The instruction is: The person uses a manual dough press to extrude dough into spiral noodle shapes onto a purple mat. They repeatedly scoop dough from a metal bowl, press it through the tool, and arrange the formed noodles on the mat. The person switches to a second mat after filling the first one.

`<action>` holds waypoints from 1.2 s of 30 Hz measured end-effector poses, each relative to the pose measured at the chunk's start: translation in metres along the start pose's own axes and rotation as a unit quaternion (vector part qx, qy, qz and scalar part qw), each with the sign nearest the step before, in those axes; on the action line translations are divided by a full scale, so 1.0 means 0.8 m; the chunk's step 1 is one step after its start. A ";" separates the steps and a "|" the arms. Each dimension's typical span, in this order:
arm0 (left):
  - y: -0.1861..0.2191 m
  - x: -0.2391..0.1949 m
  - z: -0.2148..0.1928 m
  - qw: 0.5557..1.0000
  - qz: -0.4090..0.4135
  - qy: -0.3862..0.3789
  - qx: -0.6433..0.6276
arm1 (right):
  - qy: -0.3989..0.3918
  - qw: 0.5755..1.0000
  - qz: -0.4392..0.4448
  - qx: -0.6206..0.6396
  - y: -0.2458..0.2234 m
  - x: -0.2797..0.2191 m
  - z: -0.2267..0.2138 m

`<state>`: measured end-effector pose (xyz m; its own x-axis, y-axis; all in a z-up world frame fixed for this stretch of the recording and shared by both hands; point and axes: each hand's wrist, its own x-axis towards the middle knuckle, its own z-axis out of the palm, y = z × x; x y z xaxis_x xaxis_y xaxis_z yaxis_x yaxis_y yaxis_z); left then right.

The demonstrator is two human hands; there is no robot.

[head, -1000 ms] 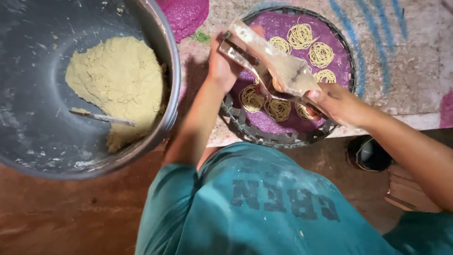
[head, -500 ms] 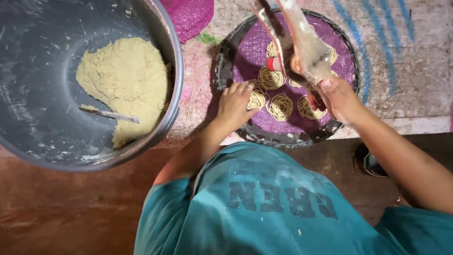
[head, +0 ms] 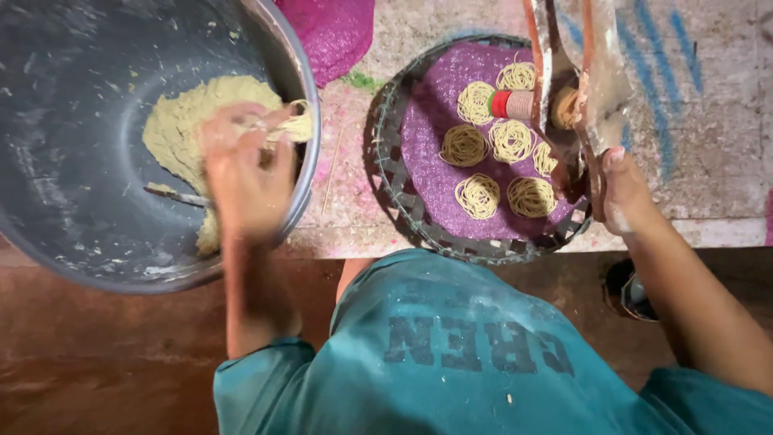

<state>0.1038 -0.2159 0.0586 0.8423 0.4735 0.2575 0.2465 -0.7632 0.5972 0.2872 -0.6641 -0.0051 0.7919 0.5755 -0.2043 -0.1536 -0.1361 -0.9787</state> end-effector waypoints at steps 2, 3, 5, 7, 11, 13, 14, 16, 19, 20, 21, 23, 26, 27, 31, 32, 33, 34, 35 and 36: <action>-0.003 0.011 -0.010 0.990 0.063 0.065 0.109 | -0.039 0.999 0.007 -0.009 -0.001 0.010 -0.002; -0.001 0.020 -0.007 0.977 0.095 0.097 0.162 | -0.058 0.998 0.009 -0.015 -0.003 0.016 -0.001; 0.019 0.035 0.034 0.999 0.026 0.014 -0.013 | -0.044 0.995 0.094 0.012 -0.007 0.032 0.005; 0.047 0.047 0.098 0.850 0.118 -0.072 -0.508 | -0.099 0.985 0.142 0.021 -0.012 0.051 0.016; 0.072 0.110 0.215 0.368 -0.040 -0.237 -0.898 | -0.250 0.937 0.240 -0.045 -0.039 0.089 0.028; 0.067 0.133 0.253 0.284 -0.024 -0.221 -0.933 | -0.258 0.923 0.267 -0.105 -0.056 0.109 0.028; 0.064 0.143 0.269 0.277 -0.012 -0.209 -0.938 | -0.255 0.925 0.247 -0.139 -0.062 0.120 0.029; 0.054 0.156 0.293 0.276 -0.027 -0.177 -0.944 | -0.205 0.923 0.234 -0.227 -0.068 0.136 0.034; 0.036 0.180 0.311 0.295 -0.057 -0.135 -0.944 | -0.112 0.906 0.207 -0.352 -0.065 0.164 0.054; 0.028 0.187 0.313 0.298 -0.045 -0.132 -0.944 | -0.113 0.905 0.178 -0.369 -0.061 0.171 0.063; 0.021 0.190 0.315 0.301 -0.033 -0.129 -0.944 | -0.115 0.903 0.151 -0.386 -0.057 0.176 0.071; 0.011 0.191 0.319 0.295 -0.027 -0.141 -0.945 | -0.120 0.911 0.149 -0.366 -0.050 0.179 0.080; 0.007 0.183 0.330 0.276 -0.052 -0.138 -0.950 | -0.129 0.904 0.190 -0.360 -0.053 0.180 0.077; 0.009 0.178 0.334 0.269 -0.067 -0.133 -0.952 | -0.133 0.898 0.212 -0.361 -0.055 0.179 0.074; 0.026 0.191 0.349 0.322 -0.059 -0.075 -0.942 | -0.120 0.876 0.176 -0.432 -0.077 0.190 0.059; 0.027 0.200 0.348 0.328 -0.046 -0.073 -0.941 | -0.110 0.875 0.151 -0.446 -0.080 0.193 0.061; 0.026 0.204 0.344 0.334 -0.035 -0.072 -0.939 | -0.099 0.874 0.127 -0.458 -0.081 0.194 0.065; 0.023 0.206 0.338 0.336 -0.032 -0.077 -0.938 | -0.096 0.879 0.127 -0.450 -0.079 0.194 0.070; 0.017 0.209 0.330 0.338 -0.029 -0.084 -0.937 | -0.092 0.884 0.126 -0.440 -0.077 0.194 0.077; 0.014 0.210 0.323 0.341 -0.025 -0.090 -0.936 | -0.088 0.890 0.125 -0.430 -0.075 0.192 0.082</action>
<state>0.3718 -0.2584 -0.0882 0.9173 0.3012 0.2606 -0.3313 0.9401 0.0797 0.3792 -0.5143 0.0207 0.6805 0.5467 -0.4879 0.2566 -0.8015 -0.5402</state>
